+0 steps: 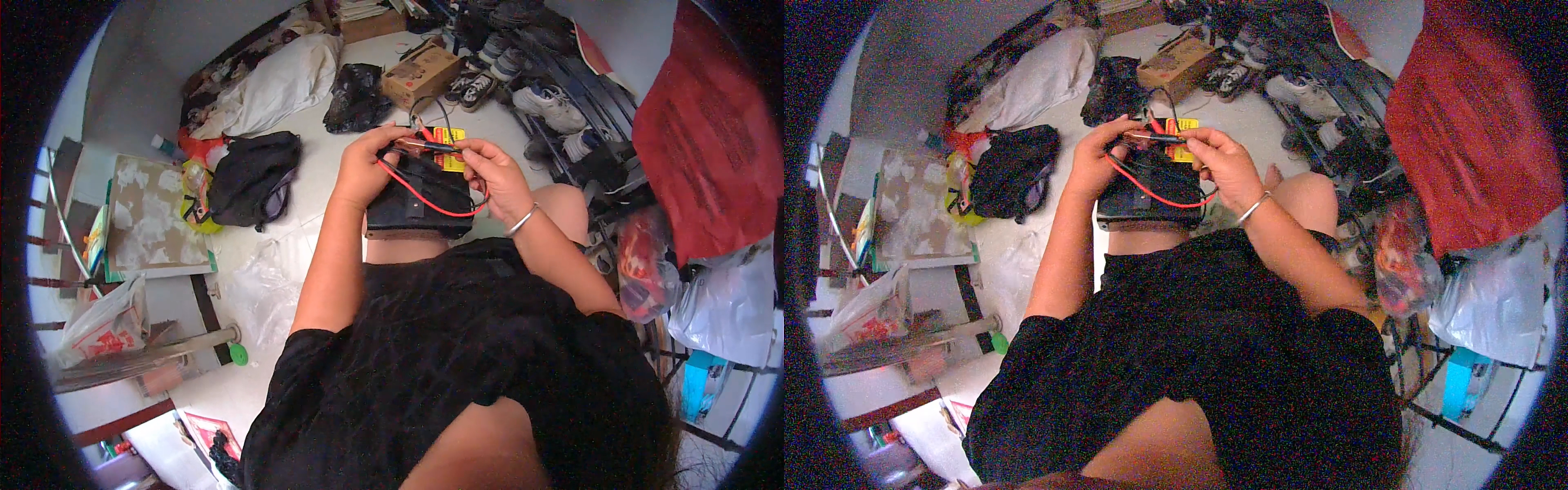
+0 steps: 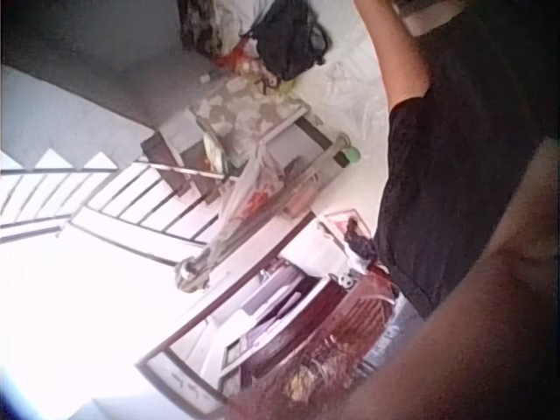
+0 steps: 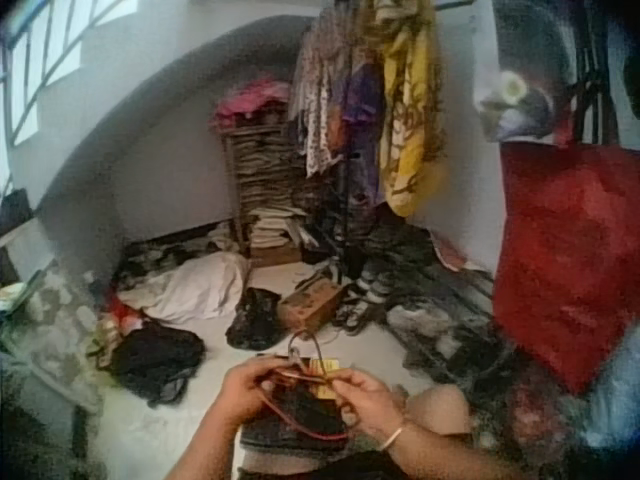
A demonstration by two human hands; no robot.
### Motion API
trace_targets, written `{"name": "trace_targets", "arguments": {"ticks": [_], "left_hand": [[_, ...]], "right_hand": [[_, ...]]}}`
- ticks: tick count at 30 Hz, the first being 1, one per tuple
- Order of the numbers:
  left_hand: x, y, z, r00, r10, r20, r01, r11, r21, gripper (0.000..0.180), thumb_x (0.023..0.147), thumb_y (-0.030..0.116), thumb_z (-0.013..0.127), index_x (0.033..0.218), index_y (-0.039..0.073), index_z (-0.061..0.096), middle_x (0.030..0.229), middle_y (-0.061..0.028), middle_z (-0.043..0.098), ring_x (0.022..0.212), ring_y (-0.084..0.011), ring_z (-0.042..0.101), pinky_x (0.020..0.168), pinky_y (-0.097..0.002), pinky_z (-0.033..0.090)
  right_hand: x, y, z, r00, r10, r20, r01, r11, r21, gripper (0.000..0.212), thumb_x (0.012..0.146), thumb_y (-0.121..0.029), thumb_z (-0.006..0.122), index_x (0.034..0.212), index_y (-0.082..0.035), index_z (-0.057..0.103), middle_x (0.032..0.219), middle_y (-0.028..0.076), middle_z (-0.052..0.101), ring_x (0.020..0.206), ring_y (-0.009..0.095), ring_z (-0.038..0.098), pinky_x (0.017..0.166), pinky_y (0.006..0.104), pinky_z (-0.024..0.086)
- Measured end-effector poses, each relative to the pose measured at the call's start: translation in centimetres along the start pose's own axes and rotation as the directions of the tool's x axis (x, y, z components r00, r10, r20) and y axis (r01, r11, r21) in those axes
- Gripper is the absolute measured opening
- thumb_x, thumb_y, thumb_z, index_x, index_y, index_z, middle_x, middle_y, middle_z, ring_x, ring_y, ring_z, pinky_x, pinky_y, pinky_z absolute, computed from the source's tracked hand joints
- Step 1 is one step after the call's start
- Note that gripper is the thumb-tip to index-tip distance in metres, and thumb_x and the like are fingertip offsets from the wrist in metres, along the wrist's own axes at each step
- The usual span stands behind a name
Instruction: The person wipes the surfaces and cables of an electronic box using a cloth, then picks up a shoe from a rack and wipes its exterior.
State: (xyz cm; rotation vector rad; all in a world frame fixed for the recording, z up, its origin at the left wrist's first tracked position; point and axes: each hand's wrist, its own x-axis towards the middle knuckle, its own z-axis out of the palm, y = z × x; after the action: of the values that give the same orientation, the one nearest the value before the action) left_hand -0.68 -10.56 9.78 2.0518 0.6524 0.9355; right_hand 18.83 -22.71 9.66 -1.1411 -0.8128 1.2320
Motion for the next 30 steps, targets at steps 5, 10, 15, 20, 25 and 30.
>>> {"name": "trace_targets", "arguments": {"ticks": [5,10,15,20,25,30], "left_hand": [[0.3,-0.4,0.1,0.998,0.052,0.022,-0.052,0.999,-0.013,0.035,0.069,-0.005,0.052,0.101,0.005,0.064,0.1,-0.0111,0.064,0.111,-0.028,0.054,0.102,-0.0384,0.034],[0.4,-0.2,0.3,0.997,0.072,-0.005,-0.071,0.995,0.074,0.03,0.071,-0.005,0.054,0.094,0.008,0.068,0.099,-0.0127,0.065,0.109,-0.0305,0.055,0.097,-0.037,0.04],[0.6,0.1,0.5,0.998,0.056,0.006,-0.056,0.994,0.098,0.028,0.073,-0.004,0.054,0.094,0.008,0.068,0.1,-0.0129,0.064,0.11,-0.0298,0.054,0.095,-0.0363,0.042],[0.4,-0.3,0.4,0.999,0.043,0.012,-0.044,0.994,0.1,0.027,0.073,-0.004,0.054,0.094,0.008,0.068,0.1,-0.0133,0.064,0.111,-0.0296,0.054,0.095,-0.036,0.042],[0.3,-0.1,0.4,0.999,0.037,-0.013,-0.036,0.998,0.057,0.026,0.073,-0.005,0.055,0.093,0.007,0.067,0.099,-0.0129,0.065,0.111,-0.0298,0.054,0.094,-0.0359,0.042],[0.5,-1.1,0.3,0.998,0.064,0.011,-0.065,0.997,0.038,0.026,0.073,-0.005,0.055,0.094,0.005,0.066,0.099,-0.013,0.065,0.111,-0.0297,0.054,0.094,-0.0356,0.043]], "right_hand": [[1.0,1.8,0.3,0.973,-0.108,-0.202,0.098,0.993,-0.062,0.021,0.085,-0.02,0.062,0.098,-0.003,0.061,0.084,-0.001,0.057,0.073,0.006,0.049,0.064,0.02,0.04],[1.6,3.4,-0.1,0.972,-0.036,-0.232,0.066,0.99,0.124,0.028,0.081,-0.016,0.066,0.102,-0.001,0.054,0.089,0.003,0.056,0.081,0.01,0.052,0.074,0.0236,0.043],[1.7,3.6,-0.3,0.938,-0.092,-0.335,0.111,0.993,0.038,0.047,0.081,-0.012,0.066,0.12,0.0,0.042,0.114,0.012,0.047,0.096,0.016,0.053,0.081,0.0249,0.045],[1.7,4.0,-0.1,0.925,-0.006,-0.379,0.03,0.998,0.057,0.073,0.076,-0.019,0.072,0.131,0.0,0.028,0.122,0.017,0.044,0.11,0.022,0.048,0.087,0.0301,0.044],[1.9,3.2,-0.4,0.983,0.186,-0.004,-0.178,0.944,0.277,0.058,0.081,-0.024,0.066,0.128,-0.005,0.038,0.117,0.01,0.054,0.105,0.019,0.054,0.084,0.0303,0.048],[1.6,3.0,-0.4,0.97,0.184,0.157,-0.232,0.889,0.394,0.041,0.084,-0.022,0.062,0.12,-0.007,0.049,0.105,0.006,0.062,0.094,0.015,0.061,0.08,0.0289,0.051]]}}
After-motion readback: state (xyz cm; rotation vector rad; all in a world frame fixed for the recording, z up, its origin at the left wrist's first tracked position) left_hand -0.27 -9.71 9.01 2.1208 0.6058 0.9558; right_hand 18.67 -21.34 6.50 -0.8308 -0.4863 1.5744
